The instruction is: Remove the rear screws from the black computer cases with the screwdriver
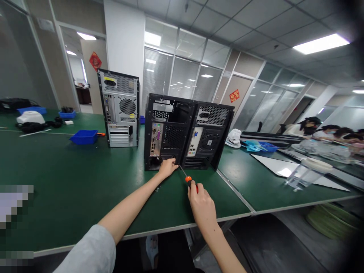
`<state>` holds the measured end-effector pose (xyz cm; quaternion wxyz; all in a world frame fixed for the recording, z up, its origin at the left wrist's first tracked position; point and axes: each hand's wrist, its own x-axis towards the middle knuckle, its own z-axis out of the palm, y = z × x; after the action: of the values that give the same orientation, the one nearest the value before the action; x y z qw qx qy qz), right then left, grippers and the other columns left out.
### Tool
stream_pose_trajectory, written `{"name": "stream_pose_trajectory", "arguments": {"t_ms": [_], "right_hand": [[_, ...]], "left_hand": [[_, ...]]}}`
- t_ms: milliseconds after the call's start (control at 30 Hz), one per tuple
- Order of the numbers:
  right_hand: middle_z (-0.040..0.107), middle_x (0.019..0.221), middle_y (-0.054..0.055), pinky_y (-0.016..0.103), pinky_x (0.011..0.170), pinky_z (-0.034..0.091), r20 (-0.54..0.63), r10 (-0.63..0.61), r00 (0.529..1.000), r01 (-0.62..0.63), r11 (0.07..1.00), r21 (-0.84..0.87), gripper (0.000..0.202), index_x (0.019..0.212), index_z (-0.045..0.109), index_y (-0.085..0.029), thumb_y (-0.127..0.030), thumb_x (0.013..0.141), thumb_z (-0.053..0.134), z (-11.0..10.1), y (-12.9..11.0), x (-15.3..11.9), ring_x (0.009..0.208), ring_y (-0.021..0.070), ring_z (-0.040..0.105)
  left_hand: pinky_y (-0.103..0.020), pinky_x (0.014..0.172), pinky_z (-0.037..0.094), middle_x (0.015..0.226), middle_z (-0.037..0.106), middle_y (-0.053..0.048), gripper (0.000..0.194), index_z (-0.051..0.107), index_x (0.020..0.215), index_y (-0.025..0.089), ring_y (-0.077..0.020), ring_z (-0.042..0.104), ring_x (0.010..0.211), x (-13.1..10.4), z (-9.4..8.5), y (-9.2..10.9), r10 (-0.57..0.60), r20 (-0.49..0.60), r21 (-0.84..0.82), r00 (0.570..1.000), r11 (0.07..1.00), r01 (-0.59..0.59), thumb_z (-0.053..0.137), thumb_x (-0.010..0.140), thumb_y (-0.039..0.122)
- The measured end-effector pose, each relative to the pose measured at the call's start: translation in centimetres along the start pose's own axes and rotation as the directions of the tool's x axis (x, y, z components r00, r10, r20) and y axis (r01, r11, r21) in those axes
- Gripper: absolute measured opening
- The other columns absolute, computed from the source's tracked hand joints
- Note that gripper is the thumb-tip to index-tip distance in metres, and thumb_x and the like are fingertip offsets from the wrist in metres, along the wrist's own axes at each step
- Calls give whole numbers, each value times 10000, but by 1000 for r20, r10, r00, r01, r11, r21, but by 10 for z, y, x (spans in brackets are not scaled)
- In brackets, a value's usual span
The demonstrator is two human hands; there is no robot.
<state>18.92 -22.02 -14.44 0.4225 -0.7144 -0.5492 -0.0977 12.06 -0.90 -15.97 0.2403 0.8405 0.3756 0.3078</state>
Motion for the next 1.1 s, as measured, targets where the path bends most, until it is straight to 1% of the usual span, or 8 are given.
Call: {"name": "stream_pose_trajectory", "arguments": {"t_ms": [167,467,767,967,1100], "right_hand": [[477,782,53,286,565,348,-24,10,1000,-10,1000,13,170,934,623,-229,-304,900,474,2,-6,0,601,135,405],[495,767,45,284,560,328,-77,-5,997,-2,997,-83,183,924,622,-221,-296,912,456,7,-11,0,578,121,409],[542,757,49,257,503,306,-94,-70,993,39,953,-301,232,958,636,-181,-275,937,425,8,-12,1,548,104,471],[593,760,57,247,498,325,-79,-140,987,87,880,-468,248,981,650,-124,-222,947,424,8,-13,1,560,115,557],[606,746,53,244,489,338,-82,-195,977,119,827,-549,220,960,654,-115,-212,935,458,8,-15,1,554,124,589]], "left_hand": [[-219,643,406,685,665,1,87,616,731,174,-157,635,697,-1,-1,2,-1,3,4,1000,1000,1,644,797,222],[-216,641,394,696,667,-2,75,614,750,174,-154,631,699,0,1,1,-15,1,9,1000,1000,15,649,797,221],[-223,648,401,690,663,-4,75,626,749,171,-159,630,697,0,0,2,-16,2,9,1000,1000,16,650,795,224],[-223,653,404,722,673,-10,66,633,760,169,-162,637,718,0,0,2,-13,3,13,1000,1000,12,652,796,221],[-225,644,394,713,670,-10,73,630,755,166,-162,633,708,0,0,2,-13,1,12,1000,1000,13,655,798,219]]}}
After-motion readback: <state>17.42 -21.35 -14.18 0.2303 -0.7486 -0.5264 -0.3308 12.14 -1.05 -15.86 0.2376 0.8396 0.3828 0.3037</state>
